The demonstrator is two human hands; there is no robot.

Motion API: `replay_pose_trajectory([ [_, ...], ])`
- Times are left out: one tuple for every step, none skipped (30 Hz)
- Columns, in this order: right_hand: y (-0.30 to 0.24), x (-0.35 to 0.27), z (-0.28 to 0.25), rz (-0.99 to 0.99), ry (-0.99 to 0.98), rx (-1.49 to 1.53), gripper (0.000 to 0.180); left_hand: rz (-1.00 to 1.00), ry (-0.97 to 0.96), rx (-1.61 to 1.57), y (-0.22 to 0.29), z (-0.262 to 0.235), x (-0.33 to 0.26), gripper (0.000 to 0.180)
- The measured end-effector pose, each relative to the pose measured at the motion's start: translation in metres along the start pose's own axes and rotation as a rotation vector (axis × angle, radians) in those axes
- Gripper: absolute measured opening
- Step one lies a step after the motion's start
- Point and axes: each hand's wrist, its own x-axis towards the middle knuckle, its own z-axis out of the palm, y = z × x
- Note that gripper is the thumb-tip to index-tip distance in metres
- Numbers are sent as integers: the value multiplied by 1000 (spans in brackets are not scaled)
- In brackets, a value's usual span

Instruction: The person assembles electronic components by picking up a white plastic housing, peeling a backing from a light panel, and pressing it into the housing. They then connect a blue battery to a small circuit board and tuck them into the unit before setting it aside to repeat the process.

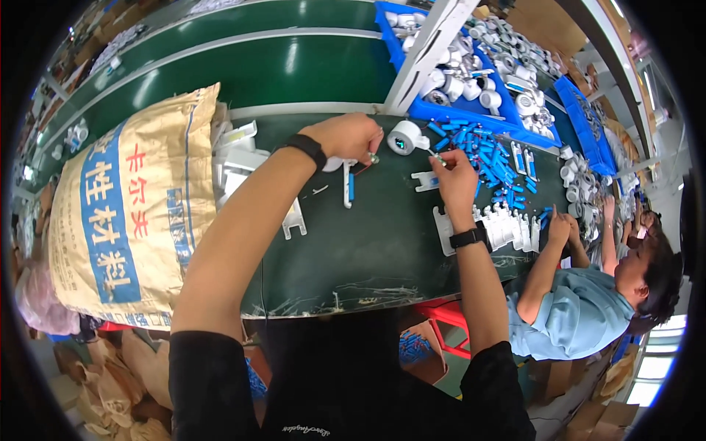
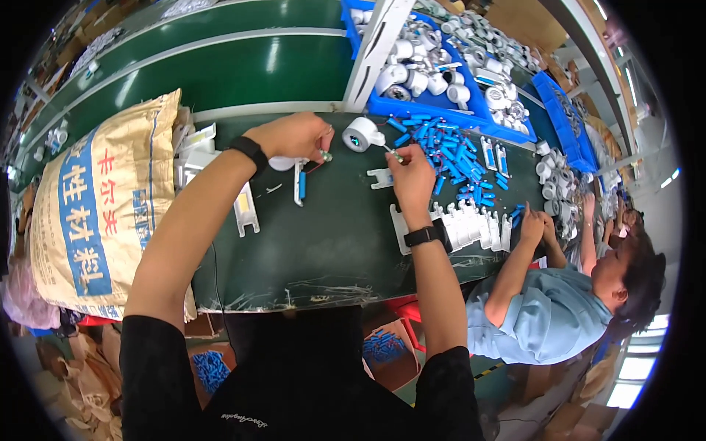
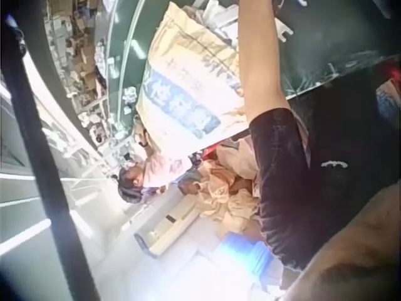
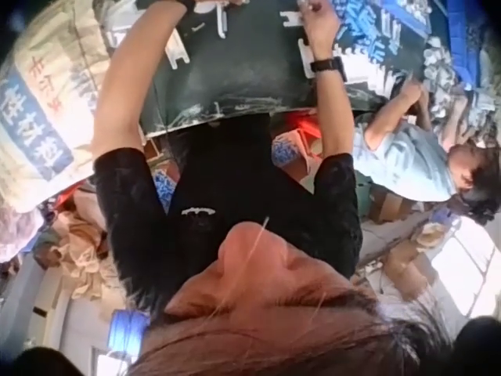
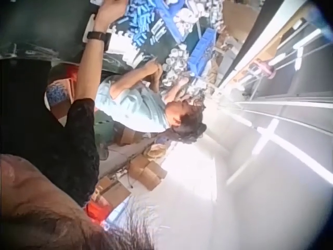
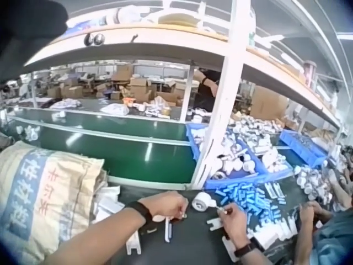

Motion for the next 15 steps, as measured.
replay_pose_trajectory([
  [1, 1, -1, -9, 4, -11, 23, 8, 6, -5, -1, 0, 2, 19],
  [2, 1, -1, -7, -5, -14, 23, 3, 5, -13, -3, 0, 0, 19],
  [3, 2, 0, -10, -2, -3, 23, -31, 15, -63, -4, 1, -1, 19],
  [2, 1, 0, -13, 0, 9, 22, -65, 25, -113, -7, 2, -1, 18],
  [1, 1, 1, -33, 2, 15, 22, -64, 23, -115, -10, 2, -2, 17],
  [0, 1, 2, -30, -1, 13, 22, -65, 20, -120, -14, 3, -2, 17],
  [-3, -1, 1, -32, -2, 34, 21, -82, 44, -185, -19, 5, -2, 19],
  [-5, -1, 0, -35, -2, 56, 21, -99, 67, -250, -23, 6, -1, 20],
  [-4, -2, -1, -59, 5, 38, 20, -108, 65, -260, -28, 7, 0, 21],
  [-3, -1, -1, -55, 8, 36, 20, -105, 60, -262, -28, 8, 0, 21],
  [-1, -1, -1, -33, -6, 33, 21, -111, 79, -252, -29, 9, 0, 22],
  [0, -1, -1, -12, -20, 31, 23, -117, 99, -242, -29, 10, 1, 22],
  [0, -1, -1, -11, -20, 31, 23, -118, 98, -242, -28, 10, 1, 22],
  [0, -1, -1, -11, -24, 32, 22, -113, 94, -227, -28, 10, 1, 22],
  [0, -1, -1, -12, -28, 33, 22, -108, 90, -213, -28, 10, 1, 22],
])
